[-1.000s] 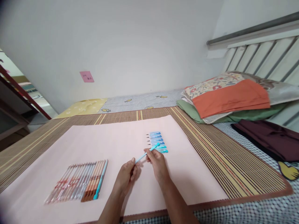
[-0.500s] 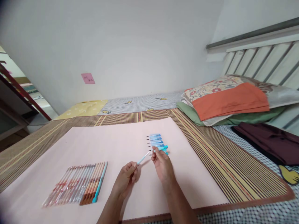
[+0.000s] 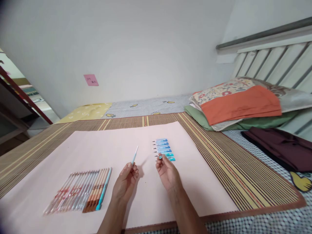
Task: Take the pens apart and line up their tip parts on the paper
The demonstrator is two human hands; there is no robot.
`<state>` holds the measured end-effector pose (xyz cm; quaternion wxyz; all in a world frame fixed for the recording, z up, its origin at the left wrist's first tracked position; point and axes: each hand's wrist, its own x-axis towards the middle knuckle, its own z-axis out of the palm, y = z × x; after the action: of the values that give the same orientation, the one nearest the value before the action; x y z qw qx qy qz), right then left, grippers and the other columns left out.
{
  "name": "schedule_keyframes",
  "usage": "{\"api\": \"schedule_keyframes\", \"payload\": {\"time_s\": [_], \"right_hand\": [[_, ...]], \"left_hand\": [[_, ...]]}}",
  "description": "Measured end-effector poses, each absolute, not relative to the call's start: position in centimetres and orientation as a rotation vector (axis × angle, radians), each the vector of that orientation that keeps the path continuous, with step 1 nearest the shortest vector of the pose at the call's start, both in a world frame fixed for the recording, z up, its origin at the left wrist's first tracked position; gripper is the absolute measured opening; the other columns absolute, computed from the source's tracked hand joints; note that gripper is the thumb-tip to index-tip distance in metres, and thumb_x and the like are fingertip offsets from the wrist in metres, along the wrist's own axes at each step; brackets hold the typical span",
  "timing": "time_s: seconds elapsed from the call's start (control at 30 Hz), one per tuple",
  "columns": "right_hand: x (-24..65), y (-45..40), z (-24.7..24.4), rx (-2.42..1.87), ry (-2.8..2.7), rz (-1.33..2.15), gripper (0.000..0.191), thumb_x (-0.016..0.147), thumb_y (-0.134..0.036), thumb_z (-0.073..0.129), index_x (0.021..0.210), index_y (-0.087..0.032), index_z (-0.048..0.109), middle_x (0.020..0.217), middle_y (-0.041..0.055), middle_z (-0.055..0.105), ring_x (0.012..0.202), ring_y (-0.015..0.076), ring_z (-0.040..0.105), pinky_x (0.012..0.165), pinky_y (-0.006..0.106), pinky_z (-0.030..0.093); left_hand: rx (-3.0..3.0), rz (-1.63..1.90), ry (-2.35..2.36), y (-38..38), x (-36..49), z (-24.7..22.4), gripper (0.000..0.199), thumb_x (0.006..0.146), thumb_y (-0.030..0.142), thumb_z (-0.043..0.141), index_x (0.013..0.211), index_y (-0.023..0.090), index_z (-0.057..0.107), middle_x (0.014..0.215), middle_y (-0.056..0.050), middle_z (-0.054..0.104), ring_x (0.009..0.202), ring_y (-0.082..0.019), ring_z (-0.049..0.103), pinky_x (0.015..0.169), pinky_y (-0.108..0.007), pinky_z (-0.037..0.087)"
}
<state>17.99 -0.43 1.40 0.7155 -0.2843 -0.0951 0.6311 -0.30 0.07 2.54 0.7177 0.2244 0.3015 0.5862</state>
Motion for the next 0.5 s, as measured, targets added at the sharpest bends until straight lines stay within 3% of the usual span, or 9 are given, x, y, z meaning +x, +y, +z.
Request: {"api": "schedule_keyframes", "payload": {"time_s": [0.2, 0.4, 0.5], "right_hand": [[18.2, -0.7, 1.8, -0.629, -0.302, 1.395, 0.022, 0.081, -0.036, 0.082, 0.085, -0.021, 0.066, 0.076, 0.0002, 0.06, 0.058, 0.011, 0.051, 0.05, 0.025, 0.047], [10.7, -3.1, 2.8, -0.598, -0.226, 1.848, 0.032, 0.076, -0.041, 0.086, 0.081, -0.016, 0.066, 0.069, -0.0012, 0.06, 0.051, 0.0057, 0.044, 0.046, 0.019, 0.03], [8.3, -4.4, 3.2, -0.601, -0.198, 2.023, 0.04, 0.074, -0.048, 0.086, 0.08, -0.013, 0.067, 0.065, -0.0012, 0.06, 0.048, 0.0046, 0.043, 0.046, 0.018, 0.026]], "left_hand": [[0.467, 1.305, 0.627, 0.4, -0.6, 2.3, 0.032, 0.069, 0.035, 0.092, 0.081, 0.013, 0.072, 0.073, -0.002, 0.065, 0.069, -0.011, 0.061, 0.066, -0.021, 0.054], [0.456, 1.325, 0.728, 0.7, -0.6, 1.9, 0.043, 0.066, 0.047, 0.092, 0.088, 0.015, 0.072, 0.097, -0.007, 0.074, 0.089, -0.018, 0.069, 0.075, -0.026, 0.057], [0.517, 1.28, 0.836, 0.7, -0.6, 2.0, 0.047, 0.069, 0.057, 0.087, 0.088, 0.017, 0.07, 0.088, -0.004, 0.072, 0.075, -0.014, 0.067, 0.065, -0.024, 0.054]]}}
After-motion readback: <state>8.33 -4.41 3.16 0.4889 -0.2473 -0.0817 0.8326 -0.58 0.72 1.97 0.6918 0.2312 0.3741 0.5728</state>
